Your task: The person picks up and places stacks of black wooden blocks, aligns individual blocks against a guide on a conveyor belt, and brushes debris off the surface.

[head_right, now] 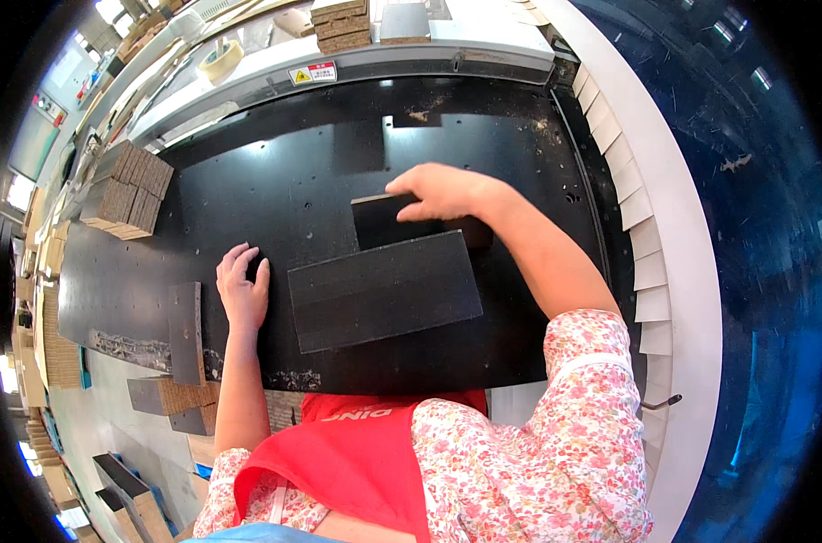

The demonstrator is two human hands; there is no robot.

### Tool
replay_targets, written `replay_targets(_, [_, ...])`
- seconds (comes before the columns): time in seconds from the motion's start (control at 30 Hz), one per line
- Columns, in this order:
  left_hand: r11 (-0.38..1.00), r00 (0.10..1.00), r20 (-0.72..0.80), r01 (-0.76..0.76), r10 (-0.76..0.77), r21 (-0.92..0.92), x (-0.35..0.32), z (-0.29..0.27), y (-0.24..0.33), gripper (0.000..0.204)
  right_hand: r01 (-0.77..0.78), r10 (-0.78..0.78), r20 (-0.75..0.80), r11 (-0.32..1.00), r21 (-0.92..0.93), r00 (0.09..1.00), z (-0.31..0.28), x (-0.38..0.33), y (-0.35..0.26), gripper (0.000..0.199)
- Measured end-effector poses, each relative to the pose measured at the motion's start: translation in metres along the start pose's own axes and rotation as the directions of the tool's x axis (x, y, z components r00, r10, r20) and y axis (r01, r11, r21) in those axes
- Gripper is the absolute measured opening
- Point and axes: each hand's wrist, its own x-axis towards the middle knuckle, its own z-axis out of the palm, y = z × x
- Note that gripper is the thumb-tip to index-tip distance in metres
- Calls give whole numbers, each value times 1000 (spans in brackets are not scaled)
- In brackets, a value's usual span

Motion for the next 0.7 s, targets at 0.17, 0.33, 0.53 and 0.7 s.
replay_targets(0.17, [1000, 1000, -11, -1, 1, 4, -3, -2, 0, 26, -35, 26, -74, 992, -124, 997, -7, 14, 38, 53])
replay_targets(0.33, [999, 1000, 13, 23, -23, 25, 0, -4, 6, 26, -404, 232, -572, 894, -193, 786, -50, -35, 160, 46])
replay_targets(0.53, [998, 1000, 18, 12, -14, 67, 2, -1, 8, 28, -860, 589, -689, 502, -98, 423, -99, -67, 194, 36])
replay_targets(0.7, [997, 1000, 10, 8, -9, 83, 3, 2, 11, 27, -599, 440, -732, 799, 53, 521, -92, -9, 168, 37])
